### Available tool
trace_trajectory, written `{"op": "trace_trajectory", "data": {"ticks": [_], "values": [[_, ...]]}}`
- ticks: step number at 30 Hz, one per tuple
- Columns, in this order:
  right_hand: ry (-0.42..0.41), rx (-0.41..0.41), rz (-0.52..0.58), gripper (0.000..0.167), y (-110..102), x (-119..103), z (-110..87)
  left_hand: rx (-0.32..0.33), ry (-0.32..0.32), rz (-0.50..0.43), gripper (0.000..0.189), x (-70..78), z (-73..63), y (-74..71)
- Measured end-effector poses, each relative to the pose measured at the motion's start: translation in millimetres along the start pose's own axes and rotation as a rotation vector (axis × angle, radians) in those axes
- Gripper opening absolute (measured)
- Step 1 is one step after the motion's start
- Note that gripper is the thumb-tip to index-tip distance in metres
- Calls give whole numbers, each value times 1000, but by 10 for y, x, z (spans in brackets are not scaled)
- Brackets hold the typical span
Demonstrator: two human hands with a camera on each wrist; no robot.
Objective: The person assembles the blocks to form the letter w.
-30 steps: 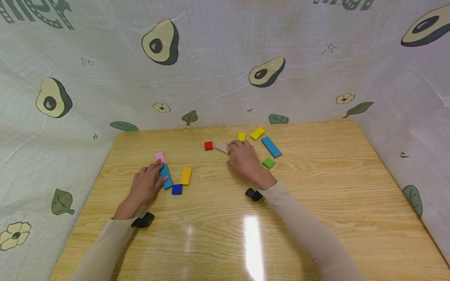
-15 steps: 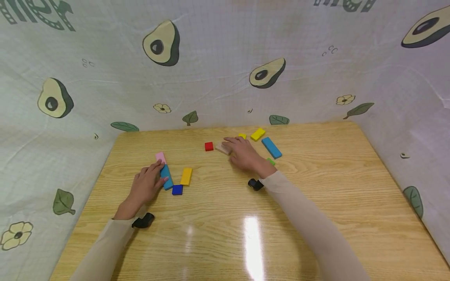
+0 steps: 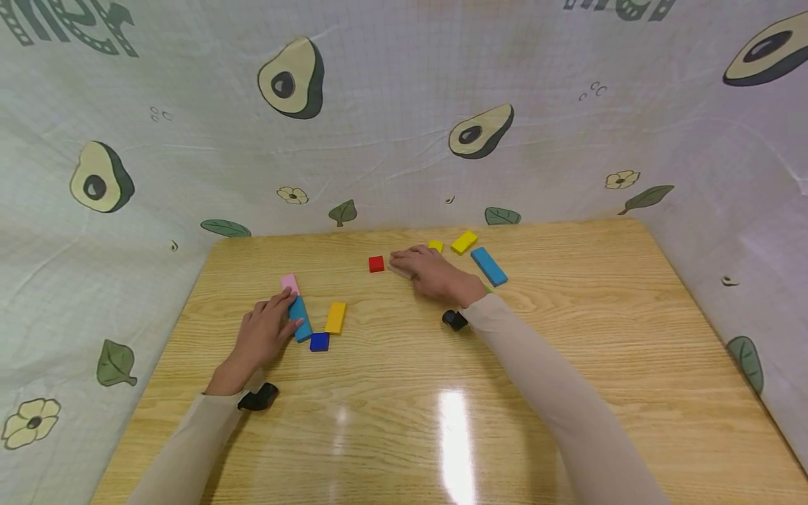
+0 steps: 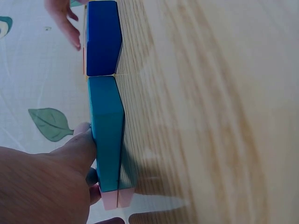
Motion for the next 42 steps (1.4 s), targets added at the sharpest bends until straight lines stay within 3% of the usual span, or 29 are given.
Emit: {"op": "trace_trajectory", "data": {"ticks": [11,19,42], "values": [[15,22,-102,51,-39,-29,-26,4,7,1,58,25,24,-11],[9,62,-133,52,-12,-19,-45,-2,5,-1,58,19,23,-9],[92,104,-190,50,114,-132,-90,-2,7,-12,59,-5,0,12]]}}
Point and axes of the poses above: each hand's wrist, its own z-axis towards the middle knuckle, its own y-axis out of the palm, x = y × z, the point moved 3 cm from there along z, towards the middle knuckle, and after that the axes turned 15 degrees about z, right-handed, at the moved point
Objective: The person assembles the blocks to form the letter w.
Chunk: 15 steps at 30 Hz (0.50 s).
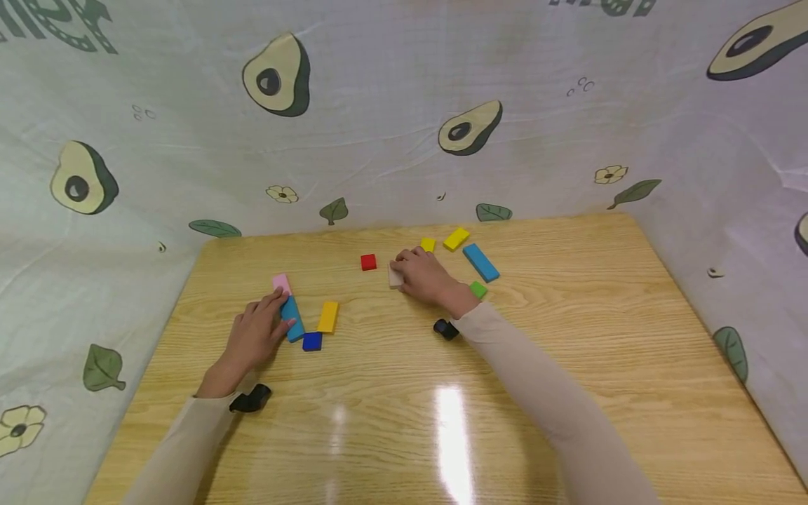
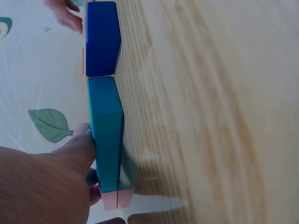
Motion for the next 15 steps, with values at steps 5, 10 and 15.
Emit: {"op": "trace_trajectory", "data": {"ticks": [5,10,15], "values": [[14,-10,5,51,7,7,-9,-4,-1,-1,60,2,4,-12],[25,-27,8,54,15,22,-14,0,-4,2,59,9,2,-21],[30,-32,8,55,22,38,-17,1,0,3,59,13,1,-25]]}}
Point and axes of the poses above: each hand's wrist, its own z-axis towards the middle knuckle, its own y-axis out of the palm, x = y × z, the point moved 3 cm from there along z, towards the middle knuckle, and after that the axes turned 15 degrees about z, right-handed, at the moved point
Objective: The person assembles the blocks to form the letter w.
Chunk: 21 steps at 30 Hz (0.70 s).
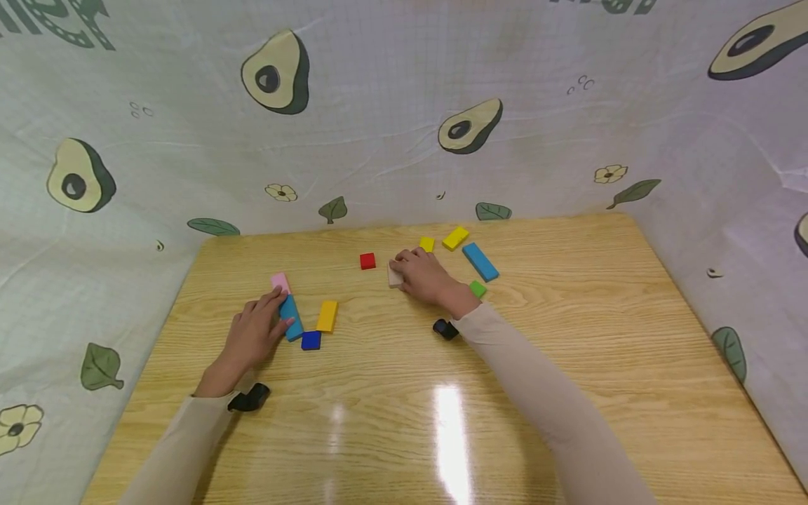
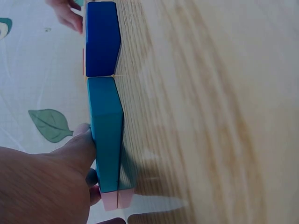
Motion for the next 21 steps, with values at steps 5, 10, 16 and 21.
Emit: {"op": "trace_trajectory", "data": {"ticks": [5,10,16,21], "values": [[-4,8,-4,55,4,7,0,2,4,3,59,-7,4,-4],[-11,14,6,55,0,15,3,4,10,0,60,-12,14,10],[-23,15,17,54,-12,1,0,3,11,-3,60,-24,23,34],[-26,44,17,54,-4,-27,-15,-7,9,5,60,-32,16,46]]}}
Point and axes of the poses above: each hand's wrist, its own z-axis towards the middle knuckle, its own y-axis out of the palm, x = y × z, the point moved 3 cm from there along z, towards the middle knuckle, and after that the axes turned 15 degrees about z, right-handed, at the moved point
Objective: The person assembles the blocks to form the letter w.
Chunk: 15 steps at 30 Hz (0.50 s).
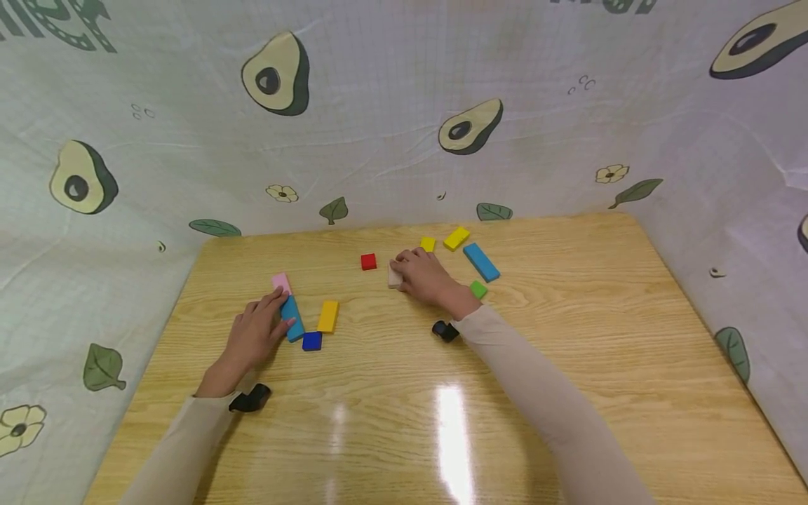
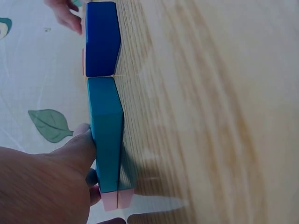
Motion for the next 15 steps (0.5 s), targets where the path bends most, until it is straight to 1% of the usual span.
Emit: {"op": "trace_trajectory", "data": {"ticks": [4,6,11,15], "values": [[5,26,9,55,32,-93,16,-1,1,6,60,-2,-5,2],[9,33,35,56,54,-164,41,-2,-1,5,60,-3,-4,1],[-3,44,78,56,114,-369,139,-8,-7,3,60,10,2,-3],[-9,54,83,55,166,-482,233,-13,-10,1,60,17,8,1]]}}
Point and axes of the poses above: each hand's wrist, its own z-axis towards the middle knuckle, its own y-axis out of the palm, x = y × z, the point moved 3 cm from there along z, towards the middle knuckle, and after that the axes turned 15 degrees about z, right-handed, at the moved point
